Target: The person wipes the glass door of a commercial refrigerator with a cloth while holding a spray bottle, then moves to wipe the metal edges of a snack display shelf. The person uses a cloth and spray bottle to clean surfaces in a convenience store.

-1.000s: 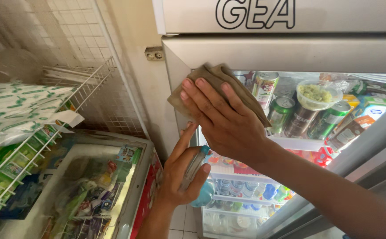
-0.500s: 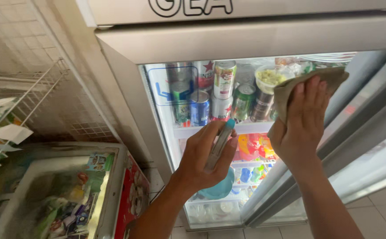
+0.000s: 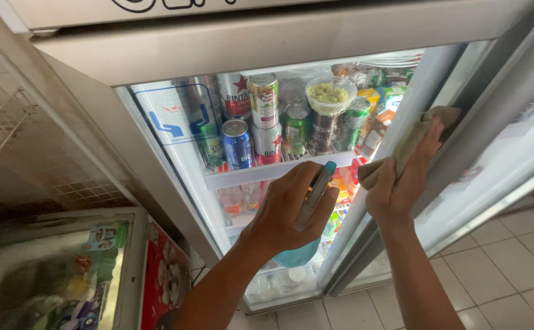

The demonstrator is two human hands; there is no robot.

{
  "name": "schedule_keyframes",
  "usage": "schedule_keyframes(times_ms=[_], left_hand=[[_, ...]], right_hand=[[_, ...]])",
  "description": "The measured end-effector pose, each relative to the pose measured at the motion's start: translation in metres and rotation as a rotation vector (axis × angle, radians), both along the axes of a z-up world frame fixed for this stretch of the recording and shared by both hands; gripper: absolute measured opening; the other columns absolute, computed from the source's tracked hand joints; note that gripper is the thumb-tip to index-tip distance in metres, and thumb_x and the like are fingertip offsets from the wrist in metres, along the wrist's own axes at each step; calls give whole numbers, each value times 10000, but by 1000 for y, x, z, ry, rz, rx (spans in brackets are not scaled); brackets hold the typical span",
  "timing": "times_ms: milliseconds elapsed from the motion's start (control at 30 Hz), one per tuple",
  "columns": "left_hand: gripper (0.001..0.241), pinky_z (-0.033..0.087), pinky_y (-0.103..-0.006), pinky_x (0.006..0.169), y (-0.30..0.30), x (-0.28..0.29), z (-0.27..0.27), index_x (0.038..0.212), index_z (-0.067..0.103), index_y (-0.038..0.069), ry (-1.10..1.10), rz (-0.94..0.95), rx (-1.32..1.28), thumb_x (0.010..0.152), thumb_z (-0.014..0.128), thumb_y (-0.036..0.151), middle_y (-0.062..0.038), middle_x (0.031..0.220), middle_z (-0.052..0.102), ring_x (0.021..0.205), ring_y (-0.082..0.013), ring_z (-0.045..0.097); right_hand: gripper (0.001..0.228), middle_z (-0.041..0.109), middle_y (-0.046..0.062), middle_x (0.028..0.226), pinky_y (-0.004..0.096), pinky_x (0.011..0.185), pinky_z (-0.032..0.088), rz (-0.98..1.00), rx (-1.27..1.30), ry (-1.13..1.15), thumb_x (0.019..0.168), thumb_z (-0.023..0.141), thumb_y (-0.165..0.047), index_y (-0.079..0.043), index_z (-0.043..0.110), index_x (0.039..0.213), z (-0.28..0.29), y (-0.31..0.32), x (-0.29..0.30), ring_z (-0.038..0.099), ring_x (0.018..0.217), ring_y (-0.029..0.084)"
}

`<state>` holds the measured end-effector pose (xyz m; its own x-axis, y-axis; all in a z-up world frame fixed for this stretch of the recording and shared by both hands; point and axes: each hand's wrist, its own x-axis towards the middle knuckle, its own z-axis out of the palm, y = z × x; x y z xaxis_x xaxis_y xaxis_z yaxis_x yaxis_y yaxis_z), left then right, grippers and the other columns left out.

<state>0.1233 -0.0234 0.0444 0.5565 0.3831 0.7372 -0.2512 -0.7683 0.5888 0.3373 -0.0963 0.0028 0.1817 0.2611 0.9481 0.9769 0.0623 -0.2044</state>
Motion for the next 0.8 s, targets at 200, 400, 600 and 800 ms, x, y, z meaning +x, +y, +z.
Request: schedule_keyframes(times_ms=[200, 400, 600, 800], left_hand=[[306, 449, -503, 1208, 12, -74, -17, 1208, 636, 1, -118, 180, 258, 957, 643, 176, -172, 1343, 641, 1337, -338, 619], [262, 26, -689, 1259, 25, -133, -48, 1107, 696, 32, 3, 411, 290, 915, 692, 209, -299, 1648, 291, 1589, -482, 183], [319, 232, -639, 1263, 35, -134, -78, 1186, 642, -26, 151, 499, 351, 981, 690, 214, -332, 1667, 192, 1565, -529, 211], [286, 250, -642, 1242, 33, -134, -72, 1094, 620, -48, 203, 544, 344, 944, 696, 184, -384, 1631, 185, 1531, -590, 210]], right_hand=[[622, 182, 325, 1662, 650, 1291, 51, 37, -11, -210, 1121, 507, -234, 66, 283, 1619, 31, 70, -89, 133, 1565, 539], [507, 442, 85, 1636, 510, 1268, 182, 8, -121, -753, 1100, 507, -279, -112, 514, 1578, 13, 97, -142, 363, 1529, 295], [513, 493, -11, 1592, 458, 1251, 173, 69, -214, -1065, 1013, 526, -271, -197, 580, 1517, -4, 75, -107, 420, 1478, 179], [459, 553, 100, 1574, 514, 1258, 251, 12, -123, -874, 1047, 592, -159, -77, 637, 1496, 54, 95, -119, 468, 1479, 312]])
